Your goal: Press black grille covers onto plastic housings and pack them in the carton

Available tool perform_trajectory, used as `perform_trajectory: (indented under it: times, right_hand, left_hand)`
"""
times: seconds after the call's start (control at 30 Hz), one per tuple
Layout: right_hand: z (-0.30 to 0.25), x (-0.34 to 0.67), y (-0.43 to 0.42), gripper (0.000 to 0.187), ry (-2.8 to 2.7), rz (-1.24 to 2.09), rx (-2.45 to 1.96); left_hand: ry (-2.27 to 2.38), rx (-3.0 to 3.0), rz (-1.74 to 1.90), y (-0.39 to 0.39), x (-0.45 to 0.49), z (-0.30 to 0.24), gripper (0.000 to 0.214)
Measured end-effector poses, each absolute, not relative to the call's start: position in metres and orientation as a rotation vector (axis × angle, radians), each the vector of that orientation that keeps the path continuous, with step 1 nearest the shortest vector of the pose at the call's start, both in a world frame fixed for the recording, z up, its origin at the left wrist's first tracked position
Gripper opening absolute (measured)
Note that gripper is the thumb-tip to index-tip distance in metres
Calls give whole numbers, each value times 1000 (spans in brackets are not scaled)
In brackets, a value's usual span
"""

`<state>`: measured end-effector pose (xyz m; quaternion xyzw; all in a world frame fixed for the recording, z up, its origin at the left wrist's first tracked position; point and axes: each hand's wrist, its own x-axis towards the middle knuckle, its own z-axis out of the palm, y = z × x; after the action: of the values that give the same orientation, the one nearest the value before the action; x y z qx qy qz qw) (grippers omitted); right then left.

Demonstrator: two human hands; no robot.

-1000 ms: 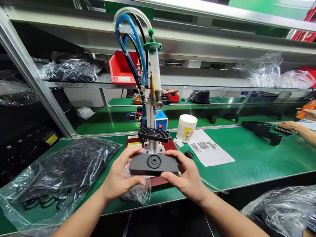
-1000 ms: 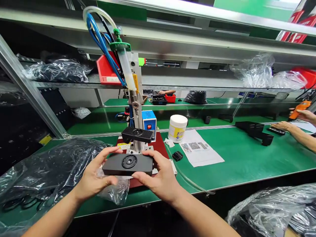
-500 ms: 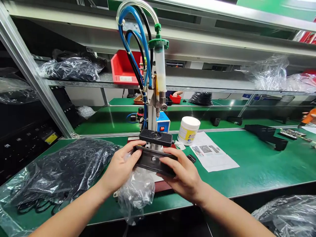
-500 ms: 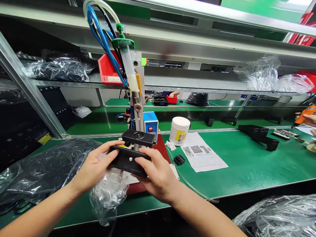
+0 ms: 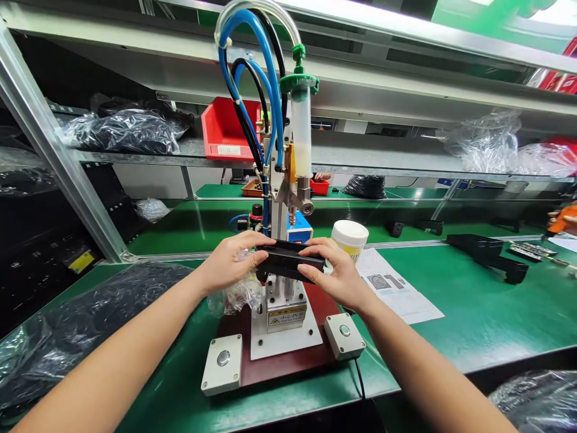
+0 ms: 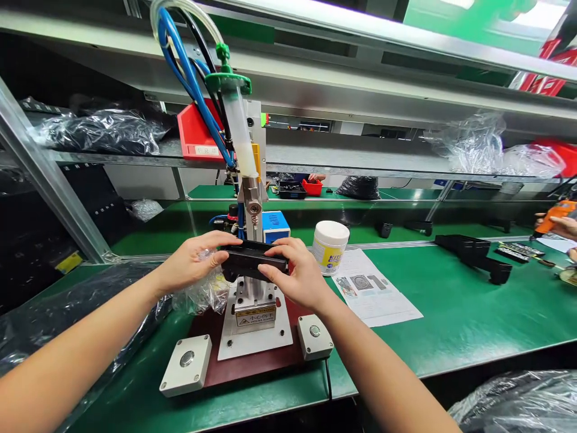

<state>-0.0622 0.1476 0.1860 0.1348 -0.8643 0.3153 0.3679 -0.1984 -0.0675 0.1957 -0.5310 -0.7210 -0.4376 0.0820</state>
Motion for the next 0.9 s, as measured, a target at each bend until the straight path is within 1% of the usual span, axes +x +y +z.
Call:
perform_trajectory:
  times: [0.1, 0.27, 0.33, 0.43, 0.57, 0.7, 0.9]
  right_hand:
    - [183, -63, 147, 15, -2185, 890, 406]
    - [181, -69, 143, 12, -2078, 997, 556]
    - [180, -72, 142, 11, -2024, 1027, 579]
    - [177, -76, 137, 18, -1934, 1025, 572]
    - [170, -80, 126, 28, -1807, 1008, 486]
    - [166, -84, 120, 27, -1741, 956, 403]
    - [166, -88, 125, 26, -1711, 1003, 492]
  left_hand:
    - [-2131, -1550, -1421, -64, -198, 182, 41]
    - [-2112, -1426, -1735, -54, -192, 164, 48]
    - [-2079, -1346, -1792, -49, -189, 159, 51]
    - [-2052, -1209, -1775, -42, -184, 156, 50]
    - [-1939, -1191, -1725, -35, -182, 156, 37]
    - [-1831, -1184, -1714, -30, -183, 152, 33]
    - [-1686, -1134, -1692, -25, -183, 139, 29]
